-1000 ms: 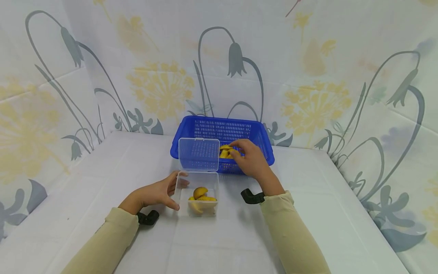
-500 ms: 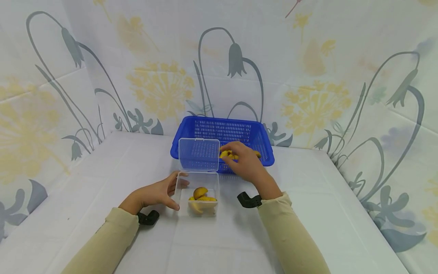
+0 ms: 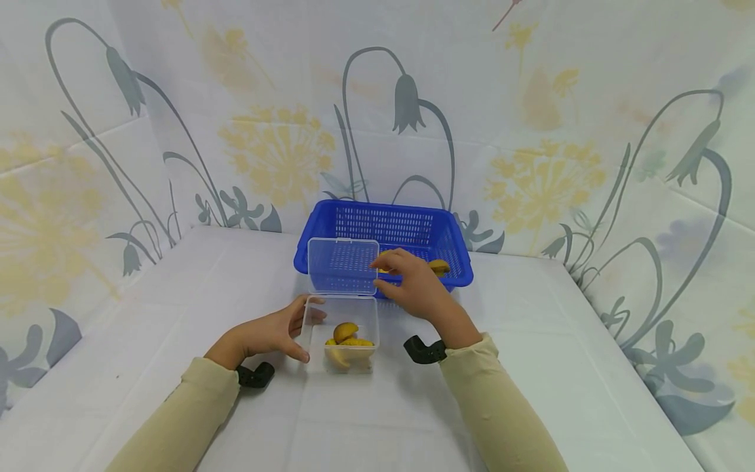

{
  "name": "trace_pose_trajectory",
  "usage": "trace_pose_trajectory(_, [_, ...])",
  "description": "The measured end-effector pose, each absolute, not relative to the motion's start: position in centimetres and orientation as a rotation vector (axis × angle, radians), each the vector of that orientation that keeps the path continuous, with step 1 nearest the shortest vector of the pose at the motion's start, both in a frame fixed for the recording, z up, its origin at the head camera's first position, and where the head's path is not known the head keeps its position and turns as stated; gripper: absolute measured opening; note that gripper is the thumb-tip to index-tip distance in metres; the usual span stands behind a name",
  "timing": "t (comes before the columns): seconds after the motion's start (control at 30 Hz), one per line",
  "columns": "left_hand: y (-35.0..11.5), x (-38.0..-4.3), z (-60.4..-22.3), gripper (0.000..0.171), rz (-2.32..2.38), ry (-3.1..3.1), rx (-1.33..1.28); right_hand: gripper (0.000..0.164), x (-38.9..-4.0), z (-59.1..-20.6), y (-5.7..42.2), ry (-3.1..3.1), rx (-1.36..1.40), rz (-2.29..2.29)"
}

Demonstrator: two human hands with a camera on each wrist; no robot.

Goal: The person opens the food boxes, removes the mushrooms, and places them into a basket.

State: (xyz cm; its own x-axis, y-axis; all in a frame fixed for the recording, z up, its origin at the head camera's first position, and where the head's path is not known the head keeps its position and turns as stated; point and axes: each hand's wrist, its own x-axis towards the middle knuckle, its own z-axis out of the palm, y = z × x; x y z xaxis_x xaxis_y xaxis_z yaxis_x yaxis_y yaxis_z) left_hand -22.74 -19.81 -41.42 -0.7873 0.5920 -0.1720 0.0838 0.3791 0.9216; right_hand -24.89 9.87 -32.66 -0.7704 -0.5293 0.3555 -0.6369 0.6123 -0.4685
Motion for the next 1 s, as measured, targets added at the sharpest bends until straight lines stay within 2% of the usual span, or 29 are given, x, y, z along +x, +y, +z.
trace_pose_trajectory(1.0, [-19.9,-22.7,-41.4,0.103,1.397,2.161,0.594,0.027,-23.8,-34.5,6.7,-2.773,1.239,0.786])
